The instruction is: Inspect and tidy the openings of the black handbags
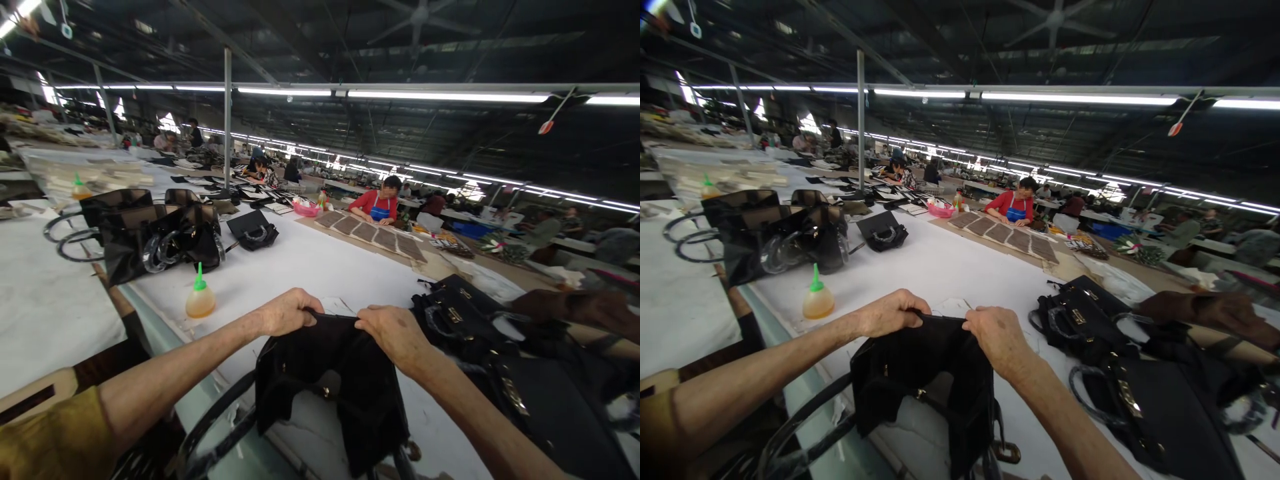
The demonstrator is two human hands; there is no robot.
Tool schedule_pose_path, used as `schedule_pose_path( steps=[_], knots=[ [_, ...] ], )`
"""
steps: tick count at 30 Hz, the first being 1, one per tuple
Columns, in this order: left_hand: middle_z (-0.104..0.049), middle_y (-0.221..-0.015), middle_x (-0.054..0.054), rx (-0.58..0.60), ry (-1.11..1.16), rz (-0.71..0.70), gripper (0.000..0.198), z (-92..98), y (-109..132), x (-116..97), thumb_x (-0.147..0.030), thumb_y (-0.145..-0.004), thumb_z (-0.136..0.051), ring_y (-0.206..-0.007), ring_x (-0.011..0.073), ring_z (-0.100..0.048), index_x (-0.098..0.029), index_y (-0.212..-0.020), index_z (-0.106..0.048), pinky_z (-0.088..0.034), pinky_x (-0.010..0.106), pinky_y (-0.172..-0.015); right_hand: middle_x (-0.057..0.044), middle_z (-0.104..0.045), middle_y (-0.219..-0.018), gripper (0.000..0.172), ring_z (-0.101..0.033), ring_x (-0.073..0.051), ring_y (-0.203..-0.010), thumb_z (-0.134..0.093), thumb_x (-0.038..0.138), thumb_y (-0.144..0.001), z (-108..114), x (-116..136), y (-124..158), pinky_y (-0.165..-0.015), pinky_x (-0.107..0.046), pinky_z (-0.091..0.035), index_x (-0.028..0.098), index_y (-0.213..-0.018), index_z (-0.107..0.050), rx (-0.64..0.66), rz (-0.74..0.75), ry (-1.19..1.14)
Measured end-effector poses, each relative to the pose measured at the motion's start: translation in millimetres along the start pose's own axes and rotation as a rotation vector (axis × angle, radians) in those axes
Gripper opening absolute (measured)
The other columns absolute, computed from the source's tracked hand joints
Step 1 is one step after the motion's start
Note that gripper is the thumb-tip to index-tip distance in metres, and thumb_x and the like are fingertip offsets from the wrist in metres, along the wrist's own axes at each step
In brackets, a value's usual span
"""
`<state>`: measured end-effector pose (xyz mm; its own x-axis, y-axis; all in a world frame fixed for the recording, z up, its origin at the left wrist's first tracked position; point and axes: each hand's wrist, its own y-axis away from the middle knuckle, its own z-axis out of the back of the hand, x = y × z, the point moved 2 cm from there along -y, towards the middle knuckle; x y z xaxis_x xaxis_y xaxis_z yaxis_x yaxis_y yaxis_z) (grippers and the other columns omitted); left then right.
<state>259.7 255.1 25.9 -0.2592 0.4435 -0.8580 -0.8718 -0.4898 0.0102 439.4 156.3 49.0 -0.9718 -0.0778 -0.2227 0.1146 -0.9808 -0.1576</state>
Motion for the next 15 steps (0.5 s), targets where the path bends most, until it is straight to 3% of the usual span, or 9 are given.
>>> schedule_pose_path(
  steps=[3,8,11,15],
  knots=[
    [-0.052,-0.061,-0.003,0.005,0.049,0.007,0.021,-1.6,-0.5,0.0,-0.019,-0.065,-0.047,-0.053,0.0089,-0.043,-0.013,-0.078,-0.062,-0.031,0.018,-0.048,-0.002,-0.061,-0.074,0.025,-0.055,-0.015,-0.064,-0.042,0.028,-0.087,0.9,2.9,-3.1,-0.055,-0.025,-0.028,0.020,-0.069,-0.058,-0.003,-0.016,-0.023],
    [-0.055,-0.064,-0.002,0.005,0.082,0.005,0.024,-4.4,2.2,-2.7,-0.019,-0.065,-0.048,-0.055,0.0093,-0.044,-0.012,-0.081,-0.063,-0.032,0.018,-0.049,0.000,-0.063,-0.078,0.023,-0.055,-0.015,-0.073,-0.039,0.026,-0.086,3.9,7.7,-5.0,-0.066,-0.024,-0.034,0.023,-0.084,-0.062,0.029,0.052,-0.377],
    [-0.054,-0.062,-0.002,-0.002,0.117,0.013,0.023,-4.7,3.7,-2.6,-0.020,-0.065,-0.049,-0.054,0.0092,-0.044,-0.012,-0.080,-0.064,-0.032,0.018,-0.048,0.002,-0.061,-0.069,0.025,-0.051,-0.013,-0.065,-0.040,0.031,-0.085,1.4,6.2,-5.5,-0.062,-0.023,-0.033,0.022,-0.078,-0.062,0.042,0.051,-0.472],
    [-0.053,-0.061,-0.002,0.015,0.177,0.020,0.022,-4.2,4.7,-4.5,-0.020,-0.065,-0.050,-0.052,0.0083,-0.043,-0.011,-0.079,-0.064,-0.032,0.018,-0.047,0.003,-0.057,-0.061,0.026,-0.048,-0.012,-0.059,-0.041,0.033,-0.085,-4.5,2.8,-7.6,-0.057,-0.022,-0.030,0.021,-0.072,-0.061,0.032,0.005,-0.427]
  ],
)
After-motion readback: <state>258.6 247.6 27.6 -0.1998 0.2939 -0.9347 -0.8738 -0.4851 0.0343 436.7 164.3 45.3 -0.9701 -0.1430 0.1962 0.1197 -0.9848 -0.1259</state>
